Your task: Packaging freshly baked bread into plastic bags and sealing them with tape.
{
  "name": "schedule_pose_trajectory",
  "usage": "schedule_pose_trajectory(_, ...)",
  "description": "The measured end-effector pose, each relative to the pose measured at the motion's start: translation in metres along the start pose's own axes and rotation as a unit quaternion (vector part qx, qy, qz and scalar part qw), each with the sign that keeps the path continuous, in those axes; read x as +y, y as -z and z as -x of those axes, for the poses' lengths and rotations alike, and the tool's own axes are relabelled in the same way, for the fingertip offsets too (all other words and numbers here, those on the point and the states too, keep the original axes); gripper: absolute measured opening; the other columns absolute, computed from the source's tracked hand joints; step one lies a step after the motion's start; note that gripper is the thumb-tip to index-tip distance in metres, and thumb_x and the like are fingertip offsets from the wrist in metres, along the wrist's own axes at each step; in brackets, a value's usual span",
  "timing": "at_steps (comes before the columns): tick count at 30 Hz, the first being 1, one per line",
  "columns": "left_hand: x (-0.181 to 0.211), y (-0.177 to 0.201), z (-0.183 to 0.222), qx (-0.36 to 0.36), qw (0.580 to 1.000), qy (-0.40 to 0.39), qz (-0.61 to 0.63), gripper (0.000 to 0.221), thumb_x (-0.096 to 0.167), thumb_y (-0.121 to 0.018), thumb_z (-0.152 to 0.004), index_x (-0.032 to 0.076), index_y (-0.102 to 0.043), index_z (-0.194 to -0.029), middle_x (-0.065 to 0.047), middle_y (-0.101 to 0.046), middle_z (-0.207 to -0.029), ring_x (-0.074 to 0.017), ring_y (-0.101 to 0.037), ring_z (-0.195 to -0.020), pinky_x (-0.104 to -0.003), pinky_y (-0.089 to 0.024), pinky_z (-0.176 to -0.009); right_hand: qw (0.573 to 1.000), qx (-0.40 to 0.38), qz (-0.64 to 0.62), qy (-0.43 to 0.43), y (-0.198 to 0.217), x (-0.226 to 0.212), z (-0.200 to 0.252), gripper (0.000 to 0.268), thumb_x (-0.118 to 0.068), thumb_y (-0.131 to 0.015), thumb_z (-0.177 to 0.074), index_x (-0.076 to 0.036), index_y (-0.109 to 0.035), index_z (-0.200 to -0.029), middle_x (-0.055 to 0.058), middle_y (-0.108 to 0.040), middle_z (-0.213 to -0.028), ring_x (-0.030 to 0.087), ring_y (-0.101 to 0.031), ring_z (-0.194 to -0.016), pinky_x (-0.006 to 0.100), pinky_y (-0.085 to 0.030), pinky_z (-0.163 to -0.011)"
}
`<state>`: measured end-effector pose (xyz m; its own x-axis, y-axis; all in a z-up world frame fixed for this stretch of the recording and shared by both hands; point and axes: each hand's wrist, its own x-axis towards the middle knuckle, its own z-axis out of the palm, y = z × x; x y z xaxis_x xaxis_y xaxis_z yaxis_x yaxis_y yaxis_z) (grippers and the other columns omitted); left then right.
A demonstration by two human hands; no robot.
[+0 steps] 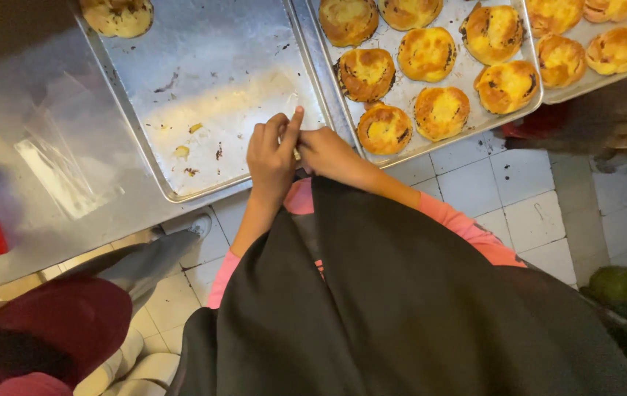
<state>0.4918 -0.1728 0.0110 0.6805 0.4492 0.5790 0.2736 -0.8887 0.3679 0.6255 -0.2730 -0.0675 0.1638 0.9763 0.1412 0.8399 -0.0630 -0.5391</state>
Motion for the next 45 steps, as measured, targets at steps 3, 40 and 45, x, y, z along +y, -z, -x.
schedule_pose_trajectory(3,0.002,-0.014,-0.001,-0.005,0.999,-0.035,0.004,0.059,-0.006,-0.068,-0.085,0.013,-0.065,-0.141,-0.007,-0.059,-0.116,-0.0251,-0.056,-0.094,-0.037,-0.051,-0.08,0.839,-0.116,-0.488,-0.212,0.017,0.0,0.003,0.029,-0.02,-0.046,-0.113,-0.006,-0.065,-0.13,-0.001,-0.062,-0.065,0.018,-0.057,-0.053,0.032,-0.048,-0.051)
schedule_pose_trajectory(40,-0.095,0.153,0.104,0.126,0.976,0.176,0.008,0.057,0.018,-0.054,-0.112,0.022,-0.035,-0.165,-0.016,-0.006,-0.176,-0.0383,-0.004,-0.165,-0.072,0.005,-0.126,0.601,-0.252,-0.756,0.06,-0.094,-0.246,-0.175,0.069,-0.048,-0.042,-0.114,-0.017,-0.018,-0.171,0.015,-0.021,-0.175,0.031,-0.022,-0.162,0.045,-0.019,-0.136)
schedule_pose_trajectory(45,-0.114,0.178,0.114,0.1,0.991,0.082,-0.036,0.062,0.03,-0.059,-0.11,0.027,-0.033,-0.166,-0.014,-0.008,-0.175,-0.036,-0.003,-0.165,-0.07,-0.001,-0.126,0.545,-0.208,-0.812,0.015,-0.084,-0.274,-0.185,0.069,-0.035,-0.048,-0.113,-0.017,-0.014,-0.17,0.015,-0.023,-0.172,0.028,-0.026,-0.161,0.045,-0.023,-0.136)
